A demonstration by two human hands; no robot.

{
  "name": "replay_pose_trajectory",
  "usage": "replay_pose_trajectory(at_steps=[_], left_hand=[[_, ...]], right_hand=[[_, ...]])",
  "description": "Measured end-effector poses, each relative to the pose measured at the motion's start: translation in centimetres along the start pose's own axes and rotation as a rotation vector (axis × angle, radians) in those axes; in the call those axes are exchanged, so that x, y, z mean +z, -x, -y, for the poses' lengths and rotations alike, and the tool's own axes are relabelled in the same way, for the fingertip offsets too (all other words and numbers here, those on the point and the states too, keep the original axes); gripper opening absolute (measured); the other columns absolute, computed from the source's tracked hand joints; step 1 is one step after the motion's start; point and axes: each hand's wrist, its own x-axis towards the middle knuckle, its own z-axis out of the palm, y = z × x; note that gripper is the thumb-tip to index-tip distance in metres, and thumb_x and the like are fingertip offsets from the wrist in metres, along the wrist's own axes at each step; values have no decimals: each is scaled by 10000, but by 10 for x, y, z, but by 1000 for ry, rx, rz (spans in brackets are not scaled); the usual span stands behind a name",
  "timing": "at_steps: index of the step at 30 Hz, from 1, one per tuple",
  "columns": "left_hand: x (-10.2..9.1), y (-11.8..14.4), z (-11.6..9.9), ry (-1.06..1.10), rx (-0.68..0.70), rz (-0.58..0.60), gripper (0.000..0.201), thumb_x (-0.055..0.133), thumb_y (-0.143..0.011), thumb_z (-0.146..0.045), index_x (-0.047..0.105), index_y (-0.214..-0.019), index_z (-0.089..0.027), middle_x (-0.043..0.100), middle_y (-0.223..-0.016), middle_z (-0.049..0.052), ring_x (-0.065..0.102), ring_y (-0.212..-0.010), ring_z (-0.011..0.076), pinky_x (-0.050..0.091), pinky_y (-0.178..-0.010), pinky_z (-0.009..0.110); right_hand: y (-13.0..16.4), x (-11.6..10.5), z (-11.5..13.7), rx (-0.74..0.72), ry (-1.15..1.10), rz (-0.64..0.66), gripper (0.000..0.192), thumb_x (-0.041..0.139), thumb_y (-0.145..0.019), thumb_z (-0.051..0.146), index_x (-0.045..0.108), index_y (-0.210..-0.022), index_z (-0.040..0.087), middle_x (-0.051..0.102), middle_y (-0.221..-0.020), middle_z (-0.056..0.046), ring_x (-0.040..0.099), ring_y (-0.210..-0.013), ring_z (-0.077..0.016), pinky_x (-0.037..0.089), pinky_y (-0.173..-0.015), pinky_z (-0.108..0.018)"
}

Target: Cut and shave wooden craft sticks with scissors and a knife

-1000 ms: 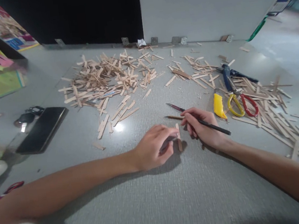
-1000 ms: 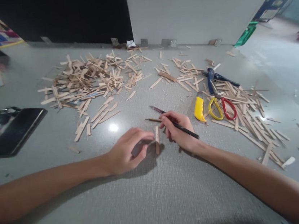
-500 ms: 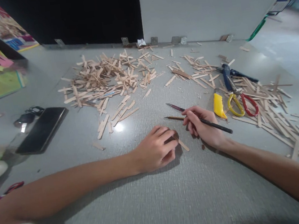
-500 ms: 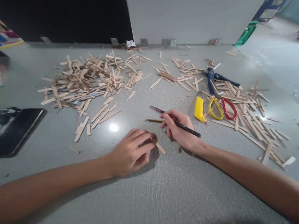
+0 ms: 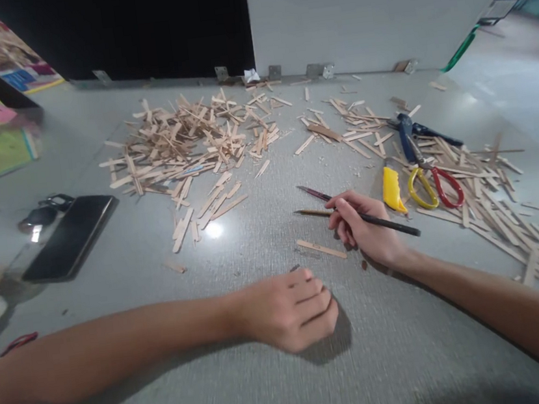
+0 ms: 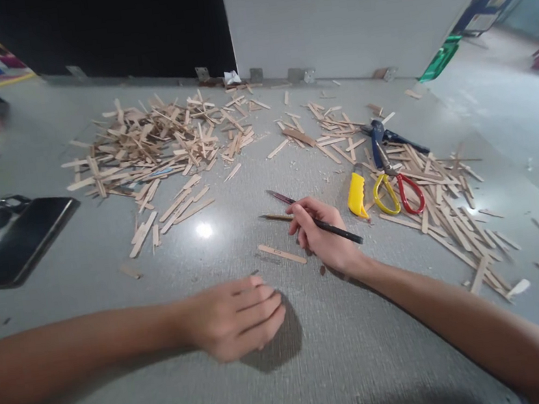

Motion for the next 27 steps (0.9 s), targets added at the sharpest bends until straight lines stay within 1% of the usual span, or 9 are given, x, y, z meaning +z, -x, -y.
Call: replay_pose_trajectory(at_steps=[3,4,6,9,12,16,19,23,27], left_hand=[[3,2,2,21,-155,111,383,416,-1132,-243,775,-1187,-119,805,-1222,143,716,-1150,262,582,-993,415],[4,3,2,35,-196,136,389,408,-1126,-250,756,-1229,-109,790,-1278,155,703,-1195,279,561,-1038,440],[7,3,2,59,-257,171,378,428,-1097,-240,729,-1273,-93,767,-1332,170,693,-1216,300,530,-1078,471],[8,3,1,79,-316,195,371,454,-1069,-232,709,-1292,-80,756,-1339,178,691,-1193,320,523,-1062,483],[9,2,1,65,-368,197,364,445,-1068,-225,713,-1263,-76,762,-1306,183,684,-1187,328,525,-1053,478],[9,3,1,11,-477,204,356,428,-1071,-219,710,-1243,-87,758,-1281,191,665,-1231,340,520,-1073,496],[9,4,1,-3,-549,232,352,430,-1071,-225,698,-1261,-97,747,-1299,191,656,-1264,350,518,-1079,520],[10,4,2,2,-562,256,343,430,-1072,-231,700,-1241,-107,740,-1312,186,656,-1268,352,515,-1088,522],[12,4,2,-12,-568,237,341,426,-1066,-221,704,-1223,-103,746,-1302,185,663,-1253,349,513,-1093,520]], right_hand=[[1,0,1,-7,7,9,552,712,-910,740,685,-932,189,665,-639,21,512,-404,-70,362,-343,-190],[1,0,1,-8,11,12,549,713,-911,736,683,-931,188,662,-636,22,511,-404,-69,359,-345,-189],[1,0,2,-4,21,21,543,712,-915,729,680,-929,187,656,-634,24,511,-407,-68,355,-347,-188],[2,1,4,7,30,28,537,708,-917,722,679,-931,185,647,-632,27,506,-408,-67,370,-354,-190],[2,1,3,13,31,29,533,702,-919,718,679,-933,186,641,-633,29,498,-402,-66,368,-350,-191],[0,1,1,5,41,42,532,688,-927,719,677,-929,187,637,-626,26,501,-402,-71,343,-342,-195],[0,0,0,1,37,43,549,692,-919,734,678,-931,186,640,-625,24,501,-405,-73,350,-345,-197],[0,1,1,1,38,37,580,697,-901,764,678,-929,185,644,-627,18,505,-405,-79,355,-345,-199],[-1,2,3,-7,43,36,618,668,-883,809,673,-908,191,624,-595,22,486,-383,-84,332,-339,-207]])
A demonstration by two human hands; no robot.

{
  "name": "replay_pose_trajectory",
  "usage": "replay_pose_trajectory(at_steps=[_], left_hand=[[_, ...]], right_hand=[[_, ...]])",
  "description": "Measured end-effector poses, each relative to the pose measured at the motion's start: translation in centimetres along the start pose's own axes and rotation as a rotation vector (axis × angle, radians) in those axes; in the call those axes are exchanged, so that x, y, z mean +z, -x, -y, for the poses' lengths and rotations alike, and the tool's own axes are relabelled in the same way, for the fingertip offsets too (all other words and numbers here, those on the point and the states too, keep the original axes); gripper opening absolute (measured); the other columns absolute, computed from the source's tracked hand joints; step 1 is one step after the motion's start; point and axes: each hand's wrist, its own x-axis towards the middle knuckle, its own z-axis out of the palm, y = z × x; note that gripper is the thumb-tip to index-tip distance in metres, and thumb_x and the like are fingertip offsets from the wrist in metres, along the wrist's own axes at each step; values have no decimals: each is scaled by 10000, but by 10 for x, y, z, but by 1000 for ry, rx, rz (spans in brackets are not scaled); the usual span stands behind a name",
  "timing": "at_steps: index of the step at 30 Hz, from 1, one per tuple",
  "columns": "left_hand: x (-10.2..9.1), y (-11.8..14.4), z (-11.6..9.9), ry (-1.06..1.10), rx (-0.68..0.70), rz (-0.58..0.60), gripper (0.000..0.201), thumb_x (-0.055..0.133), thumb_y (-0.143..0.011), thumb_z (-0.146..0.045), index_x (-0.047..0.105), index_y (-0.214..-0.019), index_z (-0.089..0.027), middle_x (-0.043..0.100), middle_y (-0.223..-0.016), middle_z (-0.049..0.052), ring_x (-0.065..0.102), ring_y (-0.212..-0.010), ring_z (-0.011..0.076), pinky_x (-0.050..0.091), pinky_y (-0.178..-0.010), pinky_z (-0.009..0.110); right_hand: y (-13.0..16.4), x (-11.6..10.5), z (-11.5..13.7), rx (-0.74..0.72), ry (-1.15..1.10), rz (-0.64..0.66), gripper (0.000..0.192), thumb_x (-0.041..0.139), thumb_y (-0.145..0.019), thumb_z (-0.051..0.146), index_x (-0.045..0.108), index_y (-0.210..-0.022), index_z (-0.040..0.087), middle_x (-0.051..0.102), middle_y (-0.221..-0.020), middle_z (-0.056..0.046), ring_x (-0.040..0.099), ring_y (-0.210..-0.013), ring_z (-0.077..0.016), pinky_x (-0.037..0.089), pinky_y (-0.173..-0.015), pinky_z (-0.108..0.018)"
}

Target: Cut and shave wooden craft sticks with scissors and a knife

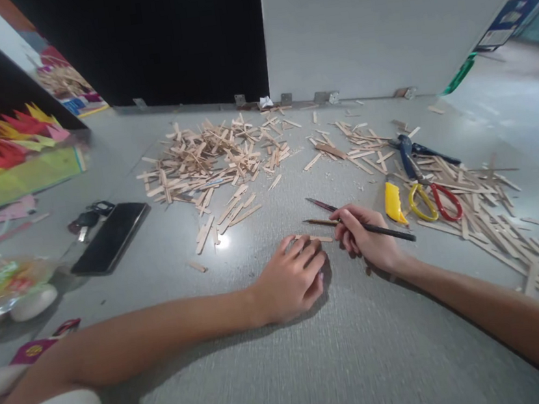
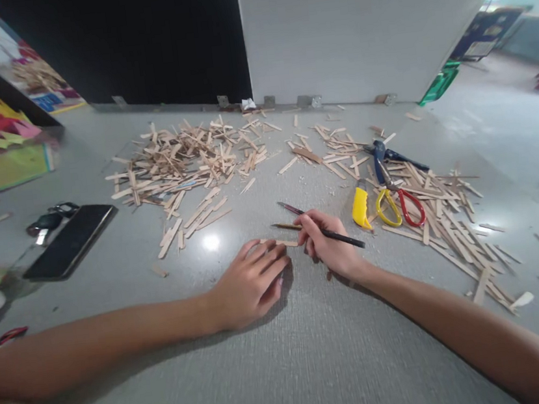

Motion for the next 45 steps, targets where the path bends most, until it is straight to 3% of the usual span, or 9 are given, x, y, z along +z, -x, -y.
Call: replay_pose_trajectory(at_steps=[12,15,17,21,25,32,38,41,45], left_hand=[[3,3,3,53,-20,-3,351,443,-1050,-190,702,-1276,-120,735,-1352,188,642,-1307,338,504,-1117,562],[5,3,4,40,-8,-26,339,463,-1038,-177,701,-1270,-110,738,-1354,185,659,-1289,335,515,-1109,557],[5,3,4,34,-2,-31,336,467,-1036,-178,703,-1262,-101,739,-1350,189,664,-1286,340,521,-1104,561],[5,4,3,33,-12,-19,326,485,-1032,-186,705,-1256,-102,738,-1362,192,669,-1303,343,517,-1118,572],[5,6,3,10,-38,-21,319,493,-1025,-199,711,-1242,-114,753,-1338,190,683,-1293,354,528,-1110,590],[1,5,2,-16,-14,-152,287,476,-1026,-161,717,-1173,-105,783,-1228,185,713,-1207,323,543,-1085,565],[-8,6,2,47,477,-340,279,507,-1078,-161,767,-979,-147,779,-923,77,701,-848,184,612,-921,366],[-9,9,-1,-17,691,-436,263,635,-1014,-177,762,-788,-225,743,-814,34,633,-698,167,616,-778,319],[-11,14,-8,-99,568,-473,255,629,-1013,-203,770,-804,-240,752,-858,33,666,-773,184,602,-916,359]], right_hand=[[-3,-9,-2,11,102,123,708,438,-955,879,653,-802,222,623,-532,-32,467,-359,-132,325,-365,-277],[-23,-39,9,-226,463,-46,588,434,-1041,679,675,-772,216,678,-615,-55,536,-448,-150,412,-458,-299],[-44,-68,17,-352,697,-189,415,574,-975,562,677,-762,221,722,-697,-69,628,-584,-194,473,-581,-324],[-88,-117,13,-305,852,-279,249,633,-885,423,654,-720,237,692,-652,-80,623,-622,-238,466,-650,-354],[-114,-134,-6,-232,949,-296,148,657,-821,281,619,-681,253,673,-617,-68,616,-612,-253,426,-628,-346],[-120,-145,-24,-187,1033,-283,65,624,-793,190,650,-756,237,672,-625,-74,618,-613,-268,387,-614,-344],[-114,-142,-3,-210,1021,-238,61,630,-841,240,687,-831,220,722,-682,-91,668,-652,-266,457,-634,-351],[-85,-119,20,-375,951,-160,105,638,-875,255,728,-913,216,754,-751,-87,703,-698,-257,517,-708,-366],[-21,-74,32,-689,897,177,186,564,-1043,256,747,-1017,233,752,-822,-72,673,-689,-207,519,-664,-331]])
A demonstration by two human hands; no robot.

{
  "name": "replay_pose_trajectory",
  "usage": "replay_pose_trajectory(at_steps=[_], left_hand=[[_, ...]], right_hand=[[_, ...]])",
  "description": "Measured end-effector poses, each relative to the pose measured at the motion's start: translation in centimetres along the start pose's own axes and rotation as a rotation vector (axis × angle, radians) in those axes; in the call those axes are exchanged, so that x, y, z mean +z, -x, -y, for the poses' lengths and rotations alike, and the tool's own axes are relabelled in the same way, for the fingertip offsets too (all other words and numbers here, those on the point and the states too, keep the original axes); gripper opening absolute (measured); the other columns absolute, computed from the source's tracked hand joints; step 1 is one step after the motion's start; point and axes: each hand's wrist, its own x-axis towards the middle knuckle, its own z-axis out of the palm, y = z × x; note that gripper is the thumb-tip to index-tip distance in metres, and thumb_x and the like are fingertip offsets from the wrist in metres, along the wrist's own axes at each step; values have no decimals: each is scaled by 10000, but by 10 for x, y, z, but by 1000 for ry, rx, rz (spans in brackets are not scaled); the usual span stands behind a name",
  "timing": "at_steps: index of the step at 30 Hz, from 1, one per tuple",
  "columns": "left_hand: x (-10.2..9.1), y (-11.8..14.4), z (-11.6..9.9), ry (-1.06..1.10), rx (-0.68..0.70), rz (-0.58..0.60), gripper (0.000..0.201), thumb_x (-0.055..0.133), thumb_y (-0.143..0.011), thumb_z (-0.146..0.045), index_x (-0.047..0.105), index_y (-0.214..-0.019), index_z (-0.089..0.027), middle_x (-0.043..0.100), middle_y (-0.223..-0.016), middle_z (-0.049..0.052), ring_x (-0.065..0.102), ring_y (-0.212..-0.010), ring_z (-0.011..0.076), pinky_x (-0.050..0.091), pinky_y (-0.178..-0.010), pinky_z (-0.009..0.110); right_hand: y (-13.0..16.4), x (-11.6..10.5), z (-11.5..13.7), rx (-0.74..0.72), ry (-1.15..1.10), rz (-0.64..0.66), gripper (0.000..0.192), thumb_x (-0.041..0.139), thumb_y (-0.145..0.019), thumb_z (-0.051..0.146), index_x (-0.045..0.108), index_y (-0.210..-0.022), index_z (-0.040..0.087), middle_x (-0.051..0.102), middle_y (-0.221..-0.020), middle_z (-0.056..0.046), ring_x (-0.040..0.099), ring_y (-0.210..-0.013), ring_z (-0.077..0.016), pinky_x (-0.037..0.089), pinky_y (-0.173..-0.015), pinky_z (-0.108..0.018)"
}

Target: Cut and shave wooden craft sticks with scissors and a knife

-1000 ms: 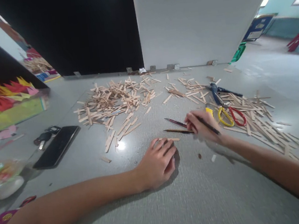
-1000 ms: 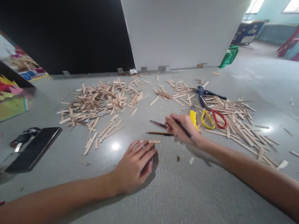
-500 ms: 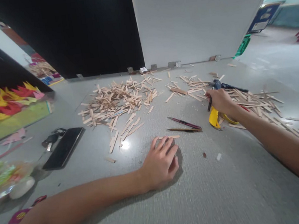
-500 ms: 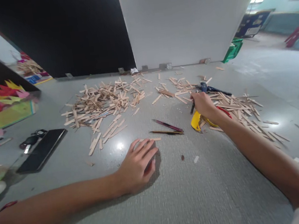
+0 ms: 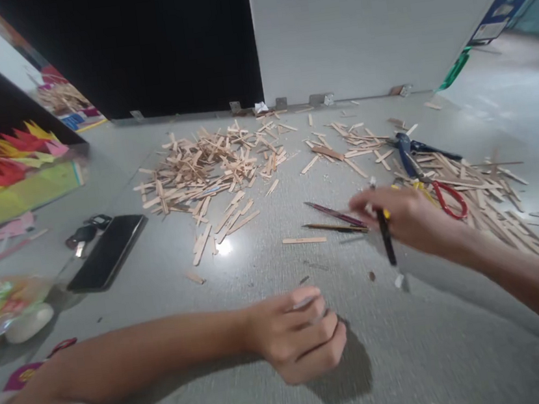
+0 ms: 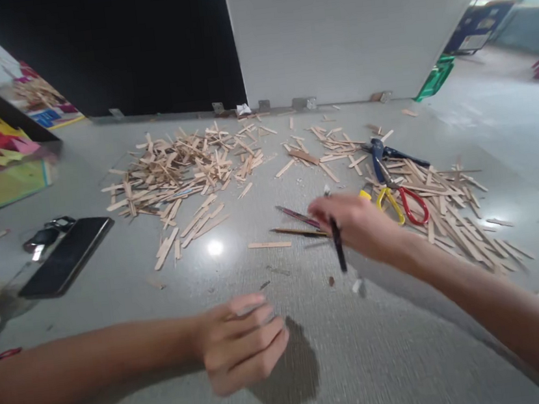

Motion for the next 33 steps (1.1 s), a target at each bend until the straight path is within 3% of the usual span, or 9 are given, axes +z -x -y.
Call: replay_pose_trajectory(at_steps=[4,7,10,13,16,19,25,29,33], left_hand=[[-3,-4,0,51,-121,121,355,477,-1112,-241,775,-945,-140,736,-867,83,672,-814,204,569,-993,406],[-1,-6,-1,113,-134,172,377,438,-1128,-228,752,-959,-107,729,-839,95,672,-804,217,571,-947,419],[3,-7,-6,71,-220,286,301,498,-1106,-235,750,-1062,-75,780,-1016,165,708,-932,259,553,-947,430],[7,-7,-11,25,-356,381,280,533,-1071,-205,739,-1179,-50,782,-1195,208,705,-1049,293,527,-921,426],[10,-6,-10,24,-417,398,260,519,-1075,-157,745,-1180,-84,808,-1153,156,696,-1029,275,503,-883,412],[10,-3,-4,54,-446,370,261,527,-1067,-56,741,-1199,-128,829,-1110,83,692,-1005,234,473,-904,392],[8,-1,6,162,-479,307,295,525,-1083,-40,703,-1297,-139,837,-1142,57,687,-1044,226,478,-915,375],[7,-4,5,154,-434,295,289,492,-1102,-54,681,-1319,-87,829,-1138,104,704,-1034,230,532,-921,360],[4,-10,-2,43,-371,339,244,555,-1068,-55,698,-1263,-20,819,-1106,160,736,-988,261,563,-906,395]], right_hand=[[32,24,45,-365,122,161,282,457,-1109,121,722,-1035,183,727,-822,-88,663,-733,-215,532,-665,-333],[45,31,51,-392,143,147,257,457,-1106,102,704,-1064,155,754,-891,-113,695,-793,-229,571,-714,-351],[47,27,47,-208,-5,78,174,514,-1118,219,681,-1161,194,760,-904,-87,704,-770,-213,569,-691,-335],[41,25,44,137,-296,-31,295,494,-1128,469,612,-1253,229,734,-894,-58,657,-656,-175,535,-571,-295],[30,31,46,462,-597,-41,413,482,-1094,623,617,-1049,236,648,-746,-7,561,-523,-134,464,-439,-251],[20,40,48,632,-785,46,373,672,-999,595,645,-953,226,656,-715,11,511,-444,-101,427,-362,-230],[15,42,50,679,-938,215,425,818,-895,521,582,-711,219,576,-480,40,481,-387,-89,365,-367,-204],[16,38,54,637,-962,305,410,837,-892,514,601,-732,219,607,-513,41,495,-410,-89,352,-379,-200],[18,41,60,636,-949,295,460,827,-899,542,564,-687,230,583,-492,48,475,-389,-89,334,-369,-212]])
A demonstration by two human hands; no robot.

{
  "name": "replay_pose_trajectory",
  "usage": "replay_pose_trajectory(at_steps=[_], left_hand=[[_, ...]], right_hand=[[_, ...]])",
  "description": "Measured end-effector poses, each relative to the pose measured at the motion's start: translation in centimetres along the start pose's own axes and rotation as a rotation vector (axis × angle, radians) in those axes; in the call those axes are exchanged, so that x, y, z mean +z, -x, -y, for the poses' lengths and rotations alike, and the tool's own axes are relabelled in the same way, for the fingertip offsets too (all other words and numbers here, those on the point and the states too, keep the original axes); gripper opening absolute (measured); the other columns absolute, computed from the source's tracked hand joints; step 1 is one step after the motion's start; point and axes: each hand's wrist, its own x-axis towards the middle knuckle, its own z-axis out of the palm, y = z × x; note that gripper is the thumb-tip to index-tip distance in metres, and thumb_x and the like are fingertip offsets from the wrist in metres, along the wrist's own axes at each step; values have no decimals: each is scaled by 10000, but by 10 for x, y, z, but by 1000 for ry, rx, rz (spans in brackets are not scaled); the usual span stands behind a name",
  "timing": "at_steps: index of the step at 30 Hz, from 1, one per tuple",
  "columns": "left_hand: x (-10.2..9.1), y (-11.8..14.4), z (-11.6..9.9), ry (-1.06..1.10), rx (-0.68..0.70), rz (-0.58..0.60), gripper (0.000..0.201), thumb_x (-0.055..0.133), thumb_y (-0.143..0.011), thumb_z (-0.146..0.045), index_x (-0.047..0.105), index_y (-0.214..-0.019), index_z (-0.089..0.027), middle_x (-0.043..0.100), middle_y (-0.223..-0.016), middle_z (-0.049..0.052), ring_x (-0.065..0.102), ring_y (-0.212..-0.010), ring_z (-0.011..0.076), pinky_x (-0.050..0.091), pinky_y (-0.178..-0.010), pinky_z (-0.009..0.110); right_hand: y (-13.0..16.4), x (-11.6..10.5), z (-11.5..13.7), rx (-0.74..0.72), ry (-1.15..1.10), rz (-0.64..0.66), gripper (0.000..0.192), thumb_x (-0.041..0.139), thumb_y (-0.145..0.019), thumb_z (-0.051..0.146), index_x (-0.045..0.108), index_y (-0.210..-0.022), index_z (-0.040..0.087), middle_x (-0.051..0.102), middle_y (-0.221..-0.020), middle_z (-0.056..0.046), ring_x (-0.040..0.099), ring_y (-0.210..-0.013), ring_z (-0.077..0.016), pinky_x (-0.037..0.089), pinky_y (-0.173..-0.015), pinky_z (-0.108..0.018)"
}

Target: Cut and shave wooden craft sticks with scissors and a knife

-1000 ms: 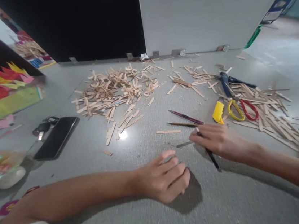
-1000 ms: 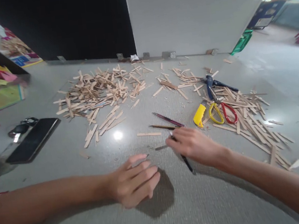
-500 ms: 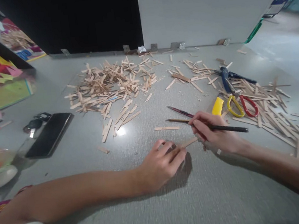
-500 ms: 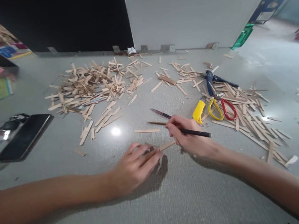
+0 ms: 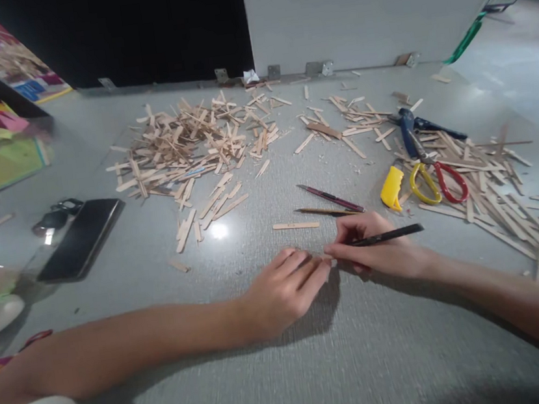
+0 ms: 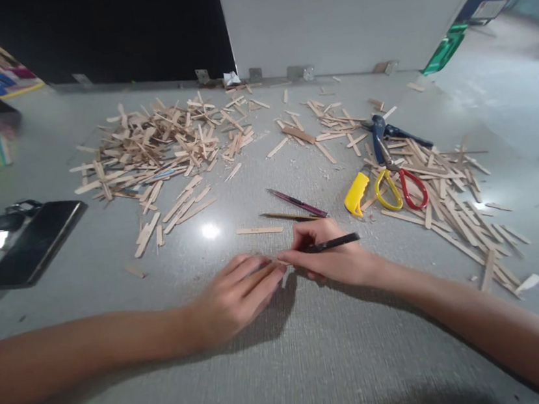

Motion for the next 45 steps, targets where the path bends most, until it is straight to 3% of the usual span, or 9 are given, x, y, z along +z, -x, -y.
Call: replay_pose_trajectory(at_steps=[5,12,25,30,37,45], left_hand=[[-4,0,-8,-185,157,8,220,607,-1065,-94,731,-1209,17,823,-1076,209,786,-983,266,597,-913,387],[-5,-1,-9,-257,231,32,242,557,-1079,-93,761,-1185,-18,842,-1022,194,826,-963,251,660,-844,342],[-9,-3,-10,-243,245,39,222,561,-1044,-62,767,-1106,-8,841,-997,214,843,-943,279,692,-831,347],[-8,-2,-10,-264,241,42,241,542,-1057,-51,782,-1089,-54,850,-992,178,843,-949,261,699,-809,333],[-7,-1,-10,-219,244,43,197,590,-1047,-51,772,-1100,1,838,-998,220,841,-967,282,696,-849,350],[-10,-5,-8,-242,228,9,268,524,-1052,-26,790,-1032,-54,851,-964,155,840,-934,244,694,-800,317]], right_hand=[[-1,7,-7,-108,118,-55,449,753,-963,478,553,-655,221,554,-486,43,457,-438,-86,313,-419,-218],[-1,10,-15,-53,52,-47,447,742,-953,505,543,-668,223,546,-472,47,466,-385,-84,307,-380,-211],[-1,11,-19,-68,53,-77,472,746,-957,506,537,-645,218,532,-458,53,476,-364,-72,320,-360,-187],[-2,11,-18,-70,33,-66,478,751,-959,501,526,-643,223,519,-452,64,466,-354,-67,321,-358,-186],[-2,11,-18,-65,36,-72,478,756,-955,492,521,-637,223,525,-453,61,483,-350,-71,339,-358,-185],[-2,12,-15,-50,24,-79,496,763,-941,526,521,-630,224,510,-441,65,464,-345,-67,327,-346,-181]])
